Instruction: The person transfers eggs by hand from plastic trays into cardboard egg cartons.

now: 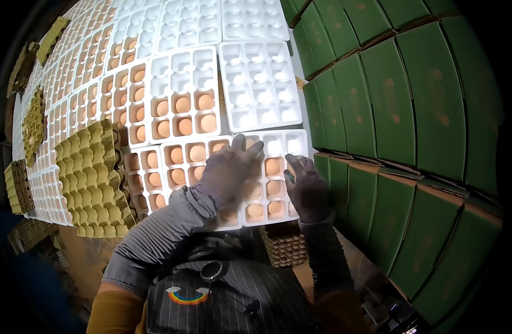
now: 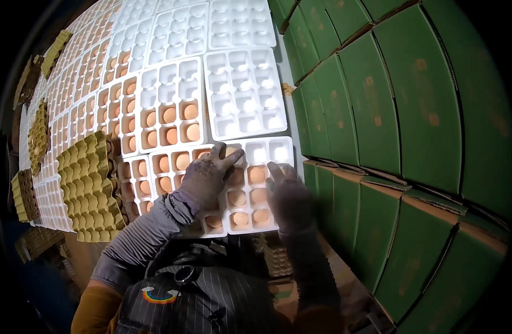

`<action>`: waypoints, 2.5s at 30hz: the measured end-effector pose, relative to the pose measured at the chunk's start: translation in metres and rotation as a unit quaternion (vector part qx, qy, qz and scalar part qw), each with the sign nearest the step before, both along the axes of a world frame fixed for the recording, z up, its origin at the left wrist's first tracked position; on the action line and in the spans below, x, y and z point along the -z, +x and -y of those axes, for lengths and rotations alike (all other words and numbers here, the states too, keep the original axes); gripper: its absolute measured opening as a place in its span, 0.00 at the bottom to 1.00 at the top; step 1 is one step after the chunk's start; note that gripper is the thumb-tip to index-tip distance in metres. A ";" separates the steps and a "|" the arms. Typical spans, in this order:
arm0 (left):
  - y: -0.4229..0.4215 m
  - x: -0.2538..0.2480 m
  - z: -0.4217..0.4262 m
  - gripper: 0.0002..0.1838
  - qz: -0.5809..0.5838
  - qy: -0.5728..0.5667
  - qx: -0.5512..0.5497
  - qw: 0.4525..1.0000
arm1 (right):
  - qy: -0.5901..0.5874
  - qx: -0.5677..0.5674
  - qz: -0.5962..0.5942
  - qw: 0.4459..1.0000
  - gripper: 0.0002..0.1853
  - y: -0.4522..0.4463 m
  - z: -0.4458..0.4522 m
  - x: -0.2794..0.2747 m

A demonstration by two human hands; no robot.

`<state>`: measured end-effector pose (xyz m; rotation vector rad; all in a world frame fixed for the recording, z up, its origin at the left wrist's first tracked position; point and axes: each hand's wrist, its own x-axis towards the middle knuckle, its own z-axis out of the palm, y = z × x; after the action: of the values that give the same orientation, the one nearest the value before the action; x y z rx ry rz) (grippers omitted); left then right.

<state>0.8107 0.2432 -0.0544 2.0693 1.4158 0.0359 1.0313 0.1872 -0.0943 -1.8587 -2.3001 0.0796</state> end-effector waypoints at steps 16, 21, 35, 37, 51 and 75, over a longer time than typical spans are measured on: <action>-0.045 0.008 0.010 0.33 0.186 0.221 -0.108 0.951 | 0.007 0.156 -0.512 0.845 0.22 -0.018 -0.026 0.017; -0.248 -0.030 0.076 0.35 -0.052 0.307 -0.326 0.893 | -0.219 -0.036 -0.496 0.839 0.19 -0.132 0.002 -0.018; -0.551 -0.047 0.233 0.15 0.170 0.066 -0.727 0.662 | -0.210 -0.335 -0.361 0.845 0.48 -0.436 0.084 -0.078; -0.611 -0.007 0.278 0.16 -0.238 0.325 -0.423 0.812 | -0.148 -0.333 -0.362 0.858 0.41 -0.455 0.066 -0.072; -0.580 -0.005 0.092 0.22 0.033 0.221 -0.221 0.949 | -0.076 -0.261 -0.125 0.954 0.26 -0.397 -0.106 -0.004; -0.573 0.009 0.039 0.17 0.304 -0.016 -0.307 0.902 | -0.181 -0.302 0.028 0.936 0.21 -0.453 -0.127 -0.030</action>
<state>0.2377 0.2044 -0.0637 1.3175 1.5548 0.8354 0.5786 0.3147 -0.0642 -1.2032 -2.9710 0.5730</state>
